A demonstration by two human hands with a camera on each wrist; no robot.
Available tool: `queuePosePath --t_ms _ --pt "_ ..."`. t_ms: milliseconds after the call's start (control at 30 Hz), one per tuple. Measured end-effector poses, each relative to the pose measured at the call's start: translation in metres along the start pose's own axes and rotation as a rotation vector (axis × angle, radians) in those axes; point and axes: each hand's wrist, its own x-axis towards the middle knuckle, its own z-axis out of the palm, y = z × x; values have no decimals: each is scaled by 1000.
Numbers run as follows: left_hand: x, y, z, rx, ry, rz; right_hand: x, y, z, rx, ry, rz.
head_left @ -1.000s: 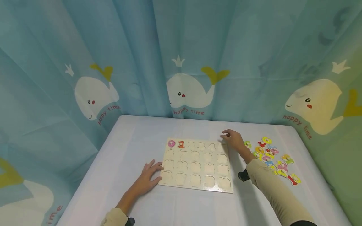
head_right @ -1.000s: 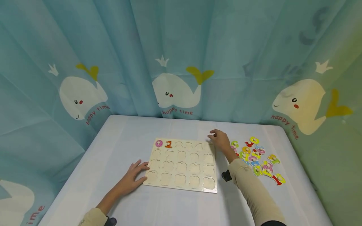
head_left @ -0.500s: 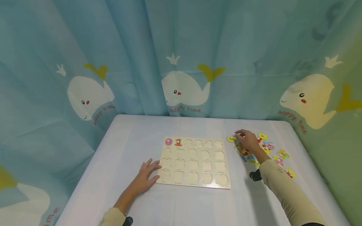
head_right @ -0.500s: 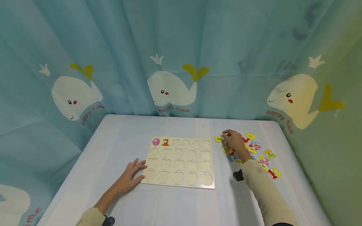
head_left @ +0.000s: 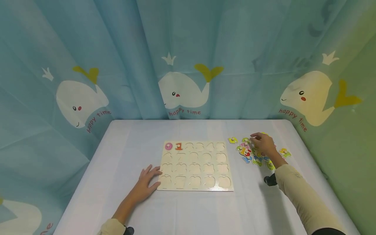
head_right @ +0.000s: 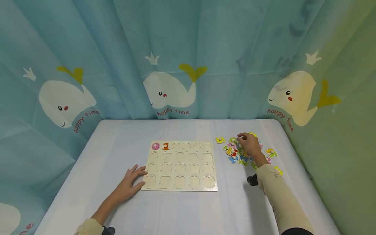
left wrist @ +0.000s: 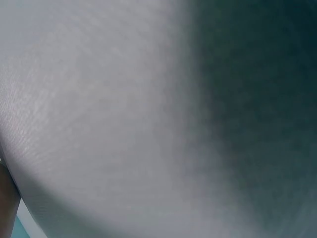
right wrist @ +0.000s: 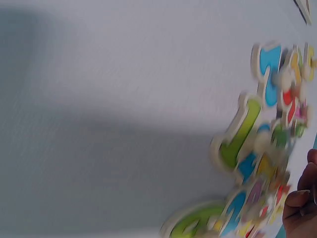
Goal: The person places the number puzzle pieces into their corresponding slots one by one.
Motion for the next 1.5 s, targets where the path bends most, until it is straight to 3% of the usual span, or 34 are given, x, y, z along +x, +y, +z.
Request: queuePosePath --t_ms 200,467,633,867,1200,1500 --pt "5 2 0 -7 -13 13 -12 15 -12 9 -7 64" --pt "0 3 -2 -8 4 6 -20 17 -16 101 -19 34" --pt "-2 3 -1 9 29 24 -31 22 -24 20 38 -12" --pt "-1 6 -3 11 9 -8 -45 34 -40 42 58 105" --pt "-1 5 -3 7 0 -29 -60 58 -51 -28 133 130" --pt "-1 7 -2 -7 -2 -36 -63 68 -50 -11 128 166"
